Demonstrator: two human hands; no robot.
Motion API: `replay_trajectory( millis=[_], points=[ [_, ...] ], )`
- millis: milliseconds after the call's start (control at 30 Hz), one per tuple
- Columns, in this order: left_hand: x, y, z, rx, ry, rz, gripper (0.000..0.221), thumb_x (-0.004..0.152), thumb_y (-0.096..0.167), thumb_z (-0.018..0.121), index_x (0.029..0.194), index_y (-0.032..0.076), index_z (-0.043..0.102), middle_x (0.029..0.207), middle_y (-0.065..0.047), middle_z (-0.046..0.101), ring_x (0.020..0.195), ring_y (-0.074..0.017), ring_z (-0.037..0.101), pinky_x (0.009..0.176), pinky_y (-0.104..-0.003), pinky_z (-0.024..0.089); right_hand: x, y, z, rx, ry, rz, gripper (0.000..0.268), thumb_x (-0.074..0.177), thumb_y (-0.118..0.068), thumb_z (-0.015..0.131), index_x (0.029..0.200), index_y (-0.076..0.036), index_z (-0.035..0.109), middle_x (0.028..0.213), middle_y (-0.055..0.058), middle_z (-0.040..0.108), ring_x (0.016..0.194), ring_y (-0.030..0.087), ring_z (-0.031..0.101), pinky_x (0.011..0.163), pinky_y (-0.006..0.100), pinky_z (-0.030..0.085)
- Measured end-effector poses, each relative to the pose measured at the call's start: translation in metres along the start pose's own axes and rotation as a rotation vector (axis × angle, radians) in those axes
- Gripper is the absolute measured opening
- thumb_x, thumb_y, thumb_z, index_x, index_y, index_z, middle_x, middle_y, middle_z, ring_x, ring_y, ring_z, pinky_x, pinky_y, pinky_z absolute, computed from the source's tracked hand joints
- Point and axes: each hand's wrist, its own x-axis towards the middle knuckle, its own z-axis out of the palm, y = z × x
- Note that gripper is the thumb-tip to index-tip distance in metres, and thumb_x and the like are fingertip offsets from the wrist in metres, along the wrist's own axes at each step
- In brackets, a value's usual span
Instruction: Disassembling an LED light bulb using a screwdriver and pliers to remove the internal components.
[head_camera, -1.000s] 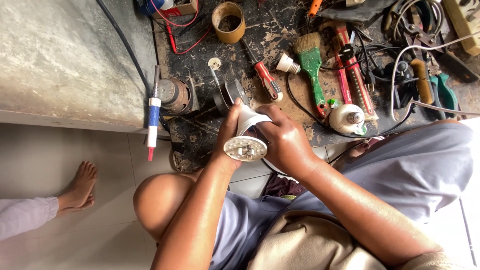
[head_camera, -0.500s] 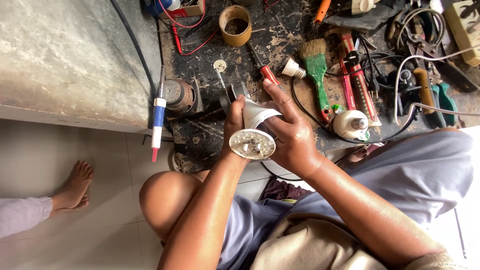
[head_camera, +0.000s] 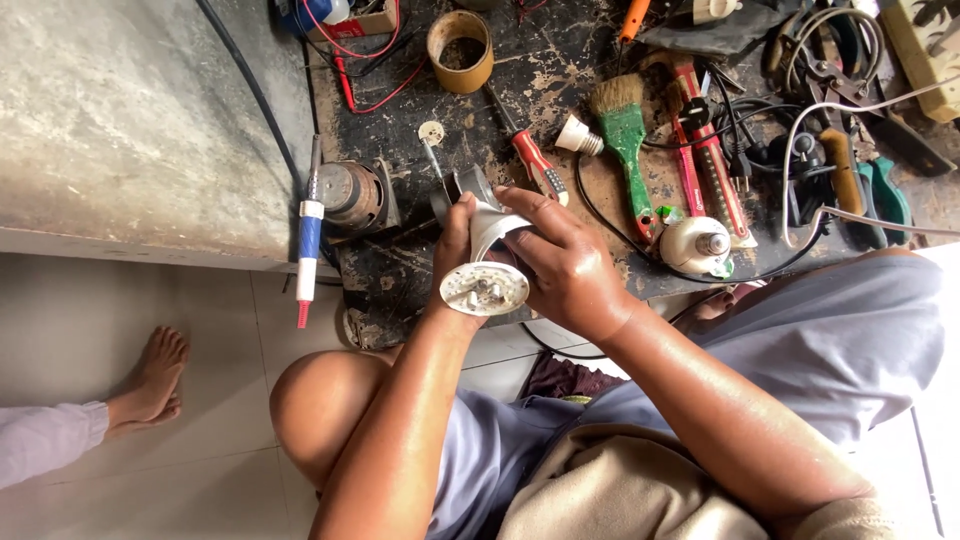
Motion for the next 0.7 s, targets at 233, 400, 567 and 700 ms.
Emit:
replay_trajectory(
  millis=[233,400,567,700],
  points=[
    [-0.026,0.020,0.021,0.023,0.018,0.063,0.043,0.086,0.044,0.072,0.104,0.005,0.066,0.089,-0.008,0.064,0.082,-0.0166,0.062,0.079,-0.031,0.054,0.001,-0.011,-0.004,-0.010,0.047,0.062,0.018,0.093,-0.007,0.078,0.085,0.002,0.063,0.124,0.025,0.066,0.100,0.044,0.074,0.080,0.048,0.061],
    [-0.035,0.026,0.029,0.117,0.039,0.126,0.050,0.085,0.047,0.070,0.114,0.006,0.067,0.098,-0.010,0.062,0.090,-0.0188,0.060,0.087,-0.034,0.054,0.003,-0.006,0.001,0.115,0.061,0.041,0.020,0.094,-0.004,0.079,0.086,0.005,0.063,0.142,0.030,0.057,0.107,0.046,0.073,0.088,0.052,0.058],
    [-0.032,0.020,0.024,0.172,0.077,0.082,0.053,0.086,0.050,0.068,0.121,0.010,0.069,0.104,-0.009,0.066,0.096,-0.0180,0.062,0.094,-0.036,0.053,-0.001,-0.001,0.005,0.149,0.040,0.030,0.018,0.090,-0.004,0.081,0.084,0.004,0.066,0.143,0.028,0.058,0.110,0.044,0.073,0.089,0.051,0.058],
    [-0.035,0.019,0.026,0.215,0.035,0.145,0.048,0.089,0.052,0.064,0.108,0.008,0.068,0.096,-0.011,0.065,0.085,-0.0202,0.059,0.084,-0.035,0.053,-0.002,0.002,0.006,0.174,0.037,0.028,0.013,0.089,-0.005,0.082,0.096,0.003,0.075,0.145,0.027,0.056,0.106,0.043,0.074,0.090,0.050,0.059]
  ],
)
